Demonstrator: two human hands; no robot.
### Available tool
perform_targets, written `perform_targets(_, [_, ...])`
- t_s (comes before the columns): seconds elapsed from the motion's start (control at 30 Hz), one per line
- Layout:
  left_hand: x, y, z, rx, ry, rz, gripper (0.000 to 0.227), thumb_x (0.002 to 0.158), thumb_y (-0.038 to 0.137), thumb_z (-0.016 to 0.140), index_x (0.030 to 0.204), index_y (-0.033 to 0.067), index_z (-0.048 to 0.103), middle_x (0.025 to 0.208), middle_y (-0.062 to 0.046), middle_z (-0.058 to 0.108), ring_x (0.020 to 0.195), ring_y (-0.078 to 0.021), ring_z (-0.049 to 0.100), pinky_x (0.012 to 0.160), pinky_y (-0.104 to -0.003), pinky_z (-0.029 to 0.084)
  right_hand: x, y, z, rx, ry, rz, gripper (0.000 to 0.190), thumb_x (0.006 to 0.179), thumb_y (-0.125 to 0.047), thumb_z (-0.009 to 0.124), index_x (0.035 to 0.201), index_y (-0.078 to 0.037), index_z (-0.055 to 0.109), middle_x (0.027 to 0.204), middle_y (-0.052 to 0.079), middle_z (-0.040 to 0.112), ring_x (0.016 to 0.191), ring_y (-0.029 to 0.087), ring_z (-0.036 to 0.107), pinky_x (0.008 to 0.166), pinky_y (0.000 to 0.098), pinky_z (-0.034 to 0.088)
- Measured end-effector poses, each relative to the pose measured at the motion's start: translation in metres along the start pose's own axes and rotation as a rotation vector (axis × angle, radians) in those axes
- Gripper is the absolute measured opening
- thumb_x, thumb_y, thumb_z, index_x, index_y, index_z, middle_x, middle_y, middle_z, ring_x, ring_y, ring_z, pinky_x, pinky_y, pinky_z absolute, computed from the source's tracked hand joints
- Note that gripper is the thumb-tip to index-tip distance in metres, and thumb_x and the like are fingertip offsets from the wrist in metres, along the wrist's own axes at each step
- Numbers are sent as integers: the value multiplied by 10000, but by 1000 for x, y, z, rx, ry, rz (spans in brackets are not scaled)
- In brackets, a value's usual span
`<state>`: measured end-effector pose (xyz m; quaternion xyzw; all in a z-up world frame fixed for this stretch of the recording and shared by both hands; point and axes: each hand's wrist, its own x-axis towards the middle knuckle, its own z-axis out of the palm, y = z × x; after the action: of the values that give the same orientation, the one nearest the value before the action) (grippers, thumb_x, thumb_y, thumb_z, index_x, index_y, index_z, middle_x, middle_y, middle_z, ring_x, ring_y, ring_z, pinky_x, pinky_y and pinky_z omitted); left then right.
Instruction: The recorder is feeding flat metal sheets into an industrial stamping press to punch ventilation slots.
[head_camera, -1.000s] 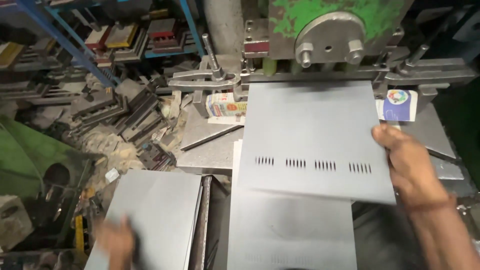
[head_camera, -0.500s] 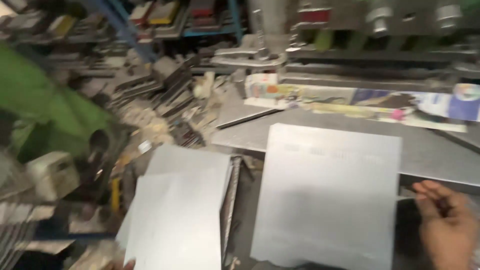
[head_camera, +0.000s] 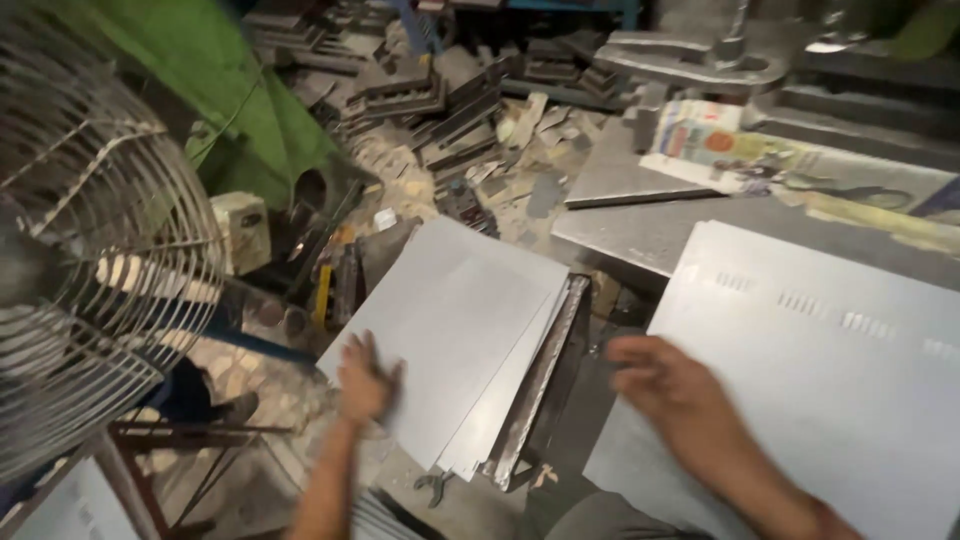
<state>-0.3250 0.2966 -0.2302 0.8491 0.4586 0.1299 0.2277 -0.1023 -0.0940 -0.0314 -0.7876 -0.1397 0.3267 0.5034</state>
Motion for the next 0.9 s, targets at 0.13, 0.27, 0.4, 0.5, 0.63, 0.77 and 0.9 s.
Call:
perform_targets(0.13, [-83,1,51,122,-26,-105,1009,850,463,712,1619,76,186,1680,-280,68,1555,-473,15,1214,-615,64,25,5,78,272,-456,485,554,897,-130,652,1437,-44,559,1361,143,643,1232,259,615,1034,391,509])
perform_targets(0.27, [-125,11,21,-282,-180,-243,1059,850,396,787,1590,-16,150,1691,-245,54,1587,-364,-67,1249,-497,-23,50,79,138,314,-575,663,574,926,-202,619,1451,2,507,1388,220,538,1328,347,486,1074,470,420])
perform_targets(0.4, [-108,-24,5,-360,2,-233,836,870,277,738,1568,67,329,1676,-227,205,1566,-331,188,1225,-412,218,55,88,162,364,-537,690,631,901,-188,587,1446,102,458,1469,320,497,1393,440,424,1150,547,313])
perform_targets(0.5, [-98,-19,-8,-235,-72,-329,827,888,324,702,1582,101,313,1687,-200,179,1551,-360,205,1228,-439,227,60,90,164,378,-473,718,695,902,-199,615,1468,136,390,1491,338,418,1412,455,391,1173,520,333])
perform_targets(0.63, [-103,-18,6,-19,-130,-210,946,865,332,740,1606,64,215,1675,-291,71,1575,-393,46,1243,-498,76,58,79,160,427,-394,759,468,952,-172,565,1325,110,555,1214,214,494,1118,331,504,942,431,488])
perform_targets(0.77, [-115,-17,7,-11,-70,-122,925,870,367,717,1591,22,252,1646,-336,139,1560,-430,98,1214,-555,125,47,61,154,454,-365,685,294,924,-150,619,1081,99,633,935,172,569,812,264,558,715,365,539])
perform_targets(0.9, [-147,4,-1,-336,-190,-265,856,915,442,625,1605,108,242,1703,-226,53,1588,-341,70,1218,-448,170,30,2,143,157,-390,440,272,946,-150,656,1110,65,680,649,120,559,423,190,476,383,303,454])
